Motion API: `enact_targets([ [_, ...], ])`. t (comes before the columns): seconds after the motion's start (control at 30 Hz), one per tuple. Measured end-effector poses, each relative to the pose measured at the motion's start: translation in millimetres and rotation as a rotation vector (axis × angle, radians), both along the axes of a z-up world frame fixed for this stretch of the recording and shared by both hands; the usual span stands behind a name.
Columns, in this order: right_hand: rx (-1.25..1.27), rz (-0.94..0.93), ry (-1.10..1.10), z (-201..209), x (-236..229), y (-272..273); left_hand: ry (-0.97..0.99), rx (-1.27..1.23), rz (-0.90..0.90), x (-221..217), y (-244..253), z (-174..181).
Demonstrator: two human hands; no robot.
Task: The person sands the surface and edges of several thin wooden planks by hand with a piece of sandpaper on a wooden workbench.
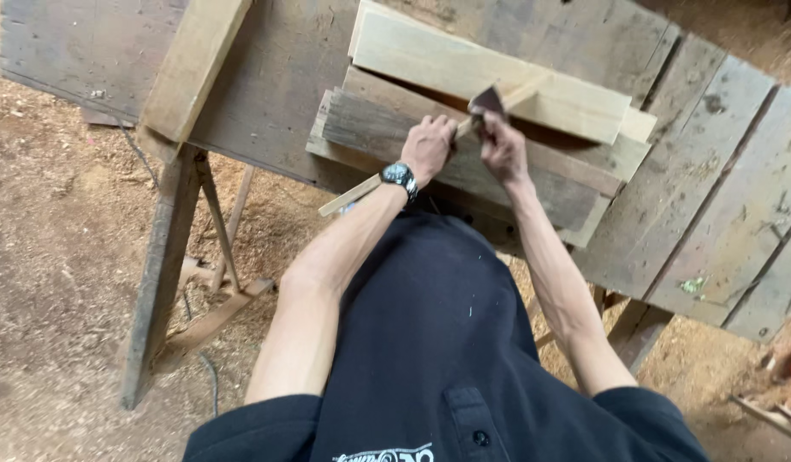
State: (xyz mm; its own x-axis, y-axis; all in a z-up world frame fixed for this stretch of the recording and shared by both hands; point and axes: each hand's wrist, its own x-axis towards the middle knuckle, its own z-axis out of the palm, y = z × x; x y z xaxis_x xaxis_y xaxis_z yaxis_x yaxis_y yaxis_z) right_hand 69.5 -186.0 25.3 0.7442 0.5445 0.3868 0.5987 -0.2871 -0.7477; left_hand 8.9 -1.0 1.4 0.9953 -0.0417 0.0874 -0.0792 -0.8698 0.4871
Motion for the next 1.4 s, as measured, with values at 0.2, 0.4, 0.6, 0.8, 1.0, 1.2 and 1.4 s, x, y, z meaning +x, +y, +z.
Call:
enact_targets([
  [0.2,0.251,-0.653,0.506,-7,44,-21,0.009,-0.033,0.046,-5,-5,10],
  [0.4,0.594,-0.609,0.855,9,21,-53,0.094,-0.062,0.06,9,4,12],
  [0.6,0.874,-0.466,1.14,-9,7,-93,0.184,-0.153,0.039,21,20,15],
  [0.8,0.686,-0.392,1.218,31,-10,-71,0.541,-0.127,-0.158,28,43,37],
  [1.0,0.469,-0.366,1.052,23,-6,-65,0.441,-0.194,-0.196,5,56,45],
  [1.2,0.559,-0.241,1.094,32,-6,-57,0.567,-0.417,-0.068,-11,60,47],
  [1.4,0.563,-0.187,1.093,8,-7,-48,0.362,-0.326,-0.069,-10,57,30],
])
